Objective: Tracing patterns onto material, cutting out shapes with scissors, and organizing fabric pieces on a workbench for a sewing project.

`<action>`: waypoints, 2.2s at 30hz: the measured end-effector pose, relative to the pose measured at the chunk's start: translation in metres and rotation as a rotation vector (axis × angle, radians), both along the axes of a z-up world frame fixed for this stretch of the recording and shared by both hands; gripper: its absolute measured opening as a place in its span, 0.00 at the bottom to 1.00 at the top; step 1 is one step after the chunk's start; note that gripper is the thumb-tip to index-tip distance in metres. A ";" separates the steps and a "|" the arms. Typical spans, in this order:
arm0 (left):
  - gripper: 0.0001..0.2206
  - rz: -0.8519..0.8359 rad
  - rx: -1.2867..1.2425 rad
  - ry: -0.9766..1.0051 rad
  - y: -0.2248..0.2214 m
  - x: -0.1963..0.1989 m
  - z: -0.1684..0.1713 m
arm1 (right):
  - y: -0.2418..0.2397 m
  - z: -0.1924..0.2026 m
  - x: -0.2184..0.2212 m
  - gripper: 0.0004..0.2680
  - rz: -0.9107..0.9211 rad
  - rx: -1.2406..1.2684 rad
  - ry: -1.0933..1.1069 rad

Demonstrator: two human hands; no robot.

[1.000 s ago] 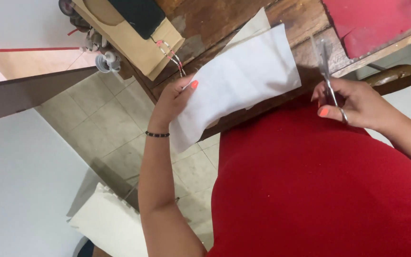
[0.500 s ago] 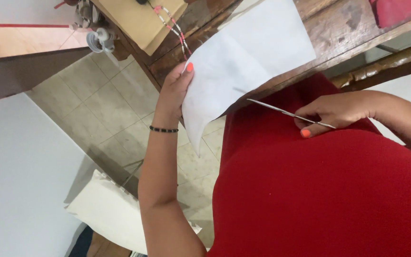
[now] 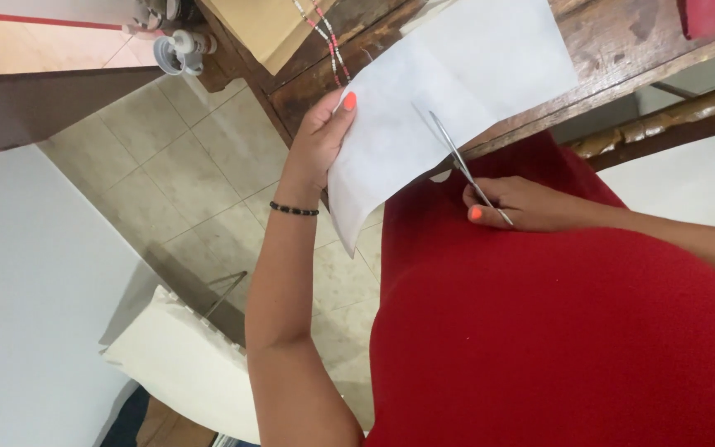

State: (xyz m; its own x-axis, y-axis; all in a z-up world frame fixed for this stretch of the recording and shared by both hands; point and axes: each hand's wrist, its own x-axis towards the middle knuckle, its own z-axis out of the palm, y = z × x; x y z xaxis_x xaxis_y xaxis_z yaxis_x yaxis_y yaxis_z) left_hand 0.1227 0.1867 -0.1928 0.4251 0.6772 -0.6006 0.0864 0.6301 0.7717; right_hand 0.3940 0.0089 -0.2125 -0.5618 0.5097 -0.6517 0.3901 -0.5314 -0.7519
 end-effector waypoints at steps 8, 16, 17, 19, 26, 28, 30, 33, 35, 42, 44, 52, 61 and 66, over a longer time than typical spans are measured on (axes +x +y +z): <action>0.18 -0.037 0.037 -0.064 0.007 -0.006 -0.014 | -0.011 -0.015 0.000 0.18 -0.042 0.124 -0.046; 0.18 -0.011 0.002 -0.087 0.007 -0.002 -0.015 | -0.009 -0.015 -0.001 0.19 -0.056 0.120 -0.064; 0.18 -0.003 -0.011 -0.094 0.007 -0.002 -0.014 | -0.011 -0.020 -0.001 0.19 -0.047 0.120 -0.054; 0.18 -0.003 -0.019 -0.096 0.006 -0.001 -0.015 | -0.007 -0.007 -0.003 0.18 -0.060 0.116 -0.061; 0.18 -0.013 -0.020 -0.091 0.006 -0.004 -0.022 | -0.005 -0.005 -0.005 0.19 -0.016 0.138 -0.110; 0.18 -0.015 -0.020 -0.087 0.006 -0.003 -0.018 | -0.008 -0.009 -0.004 0.19 -0.038 0.132 -0.116; 0.17 -0.016 -0.019 -0.081 0.006 -0.003 -0.017 | -0.012 -0.015 -0.003 0.18 -0.060 0.126 -0.122; 0.17 -0.032 -0.009 -0.073 0.008 -0.004 -0.018 | -0.019 -0.025 -0.002 0.17 -0.054 0.135 -0.140; 0.17 -0.052 0.004 -0.073 0.008 -0.005 -0.021 | -0.022 -0.028 -0.001 0.17 -0.051 0.134 -0.146; 0.18 -0.087 0.011 -0.062 0.004 -0.009 -0.027 | -0.028 -0.036 0.000 0.12 -0.199 0.098 -0.114; 0.18 -0.132 0.008 -0.053 0.004 -0.009 -0.015 | -0.013 -0.024 0.002 0.14 -0.102 0.124 -0.117; 0.17 -0.140 0.013 -0.060 0.000 -0.008 -0.009 | 0.028 -0.017 0.003 0.18 -0.058 0.166 -0.091; 0.17 -0.155 0.007 -0.070 -0.002 -0.008 -0.010 | 0.026 -0.010 0.006 0.16 -0.086 0.115 -0.112; 0.16 -0.124 -0.007 -0.082 -0.007 -0.004 -0.010 | 0.059 0.011 0.007 0.20 0.012 0.176 -0.125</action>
State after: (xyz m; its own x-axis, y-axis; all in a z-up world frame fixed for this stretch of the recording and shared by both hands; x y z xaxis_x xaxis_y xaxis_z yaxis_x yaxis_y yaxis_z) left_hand 0.1185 0.1795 -0.2031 0.5530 0.6126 -0.5647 0.1006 0.6237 0.7752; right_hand 0.4008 0.0676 -0.2018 -0.4889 0.6157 -0.6179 0.4914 -0.3908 -0.7783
